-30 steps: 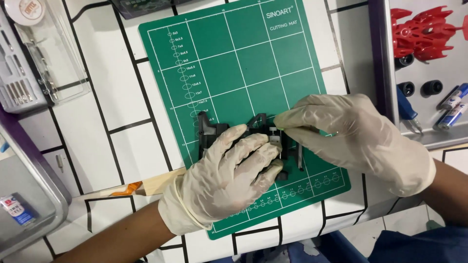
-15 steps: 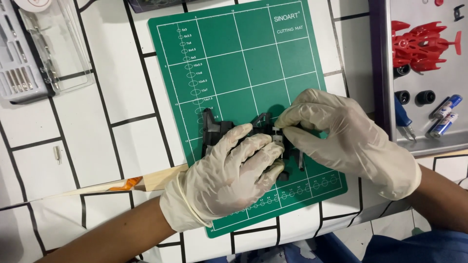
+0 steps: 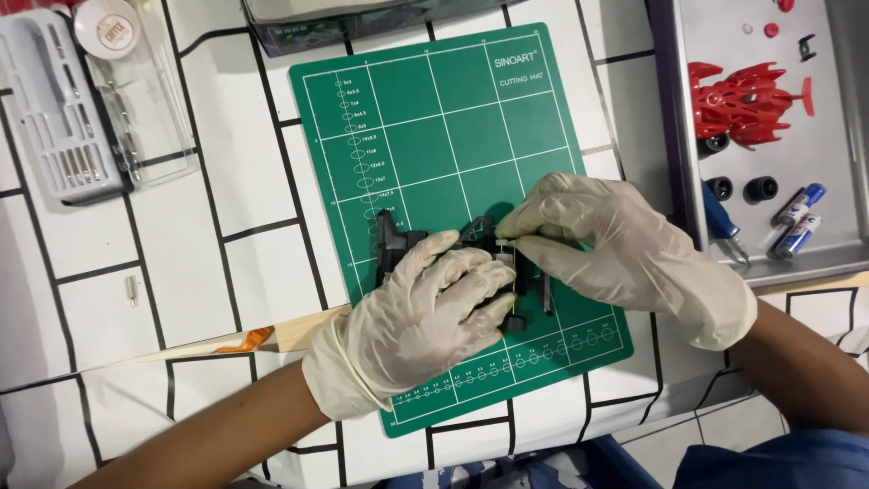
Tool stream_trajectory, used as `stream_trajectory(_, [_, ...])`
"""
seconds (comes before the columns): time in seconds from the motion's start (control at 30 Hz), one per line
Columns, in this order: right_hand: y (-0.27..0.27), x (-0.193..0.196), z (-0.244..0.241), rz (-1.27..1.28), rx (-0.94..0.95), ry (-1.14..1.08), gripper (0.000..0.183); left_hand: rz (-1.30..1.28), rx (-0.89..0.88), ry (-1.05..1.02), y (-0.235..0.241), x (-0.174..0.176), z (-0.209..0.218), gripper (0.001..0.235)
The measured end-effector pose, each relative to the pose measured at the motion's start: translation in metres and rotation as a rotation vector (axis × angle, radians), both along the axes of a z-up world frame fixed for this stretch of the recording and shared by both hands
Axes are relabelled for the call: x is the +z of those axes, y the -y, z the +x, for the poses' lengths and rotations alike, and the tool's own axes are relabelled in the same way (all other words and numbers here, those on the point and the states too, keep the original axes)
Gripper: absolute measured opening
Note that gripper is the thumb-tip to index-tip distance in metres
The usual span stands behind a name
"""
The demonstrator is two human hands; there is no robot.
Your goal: Assembling a miniature toy car by installing internal components like the motor and gears, followed by the outer body panels.
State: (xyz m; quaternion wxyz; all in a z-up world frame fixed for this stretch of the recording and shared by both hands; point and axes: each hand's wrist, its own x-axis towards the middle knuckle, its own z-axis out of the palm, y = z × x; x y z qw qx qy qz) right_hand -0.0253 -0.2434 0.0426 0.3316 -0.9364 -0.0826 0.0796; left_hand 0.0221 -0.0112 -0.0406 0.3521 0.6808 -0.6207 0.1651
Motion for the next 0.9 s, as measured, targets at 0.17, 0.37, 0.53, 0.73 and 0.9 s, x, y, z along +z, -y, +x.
stream_trajectory(0.17, [0.000,0.025,-0.017,0.020,-0.047,0.303,0.004,0.006,-0.057,-0.119,-0.006,0.023,0.002,0.035])
stream_trajectory(0.37, [-0.017,-0.055,-0.111,-0.288,0.018,0.420,0.058,0.132,0.120,-0.042,0.007,0.061,0.022,0.024])
stream_trajectory(0.53, [-0.039,-0.063,-0.105,-0.339,-0.029,0.414,0.057,0.424,0.040,-0.352,0.041,0.048,0.056,0.027])
stream_trajectory(0.73, [-0.039,-0.070,-0.098,-0.336,-0.029,0.492,0.045,0.374,-0.037,-0.417,0.048,0.037,0.061,0.012])
stream_trajectory(0.9, [-0.040,-0.065,-0.100,-0.298,-0.067,0.563,0.050,0.324,-0.005,-0.272,0.053,0.034,0.057,0.003])
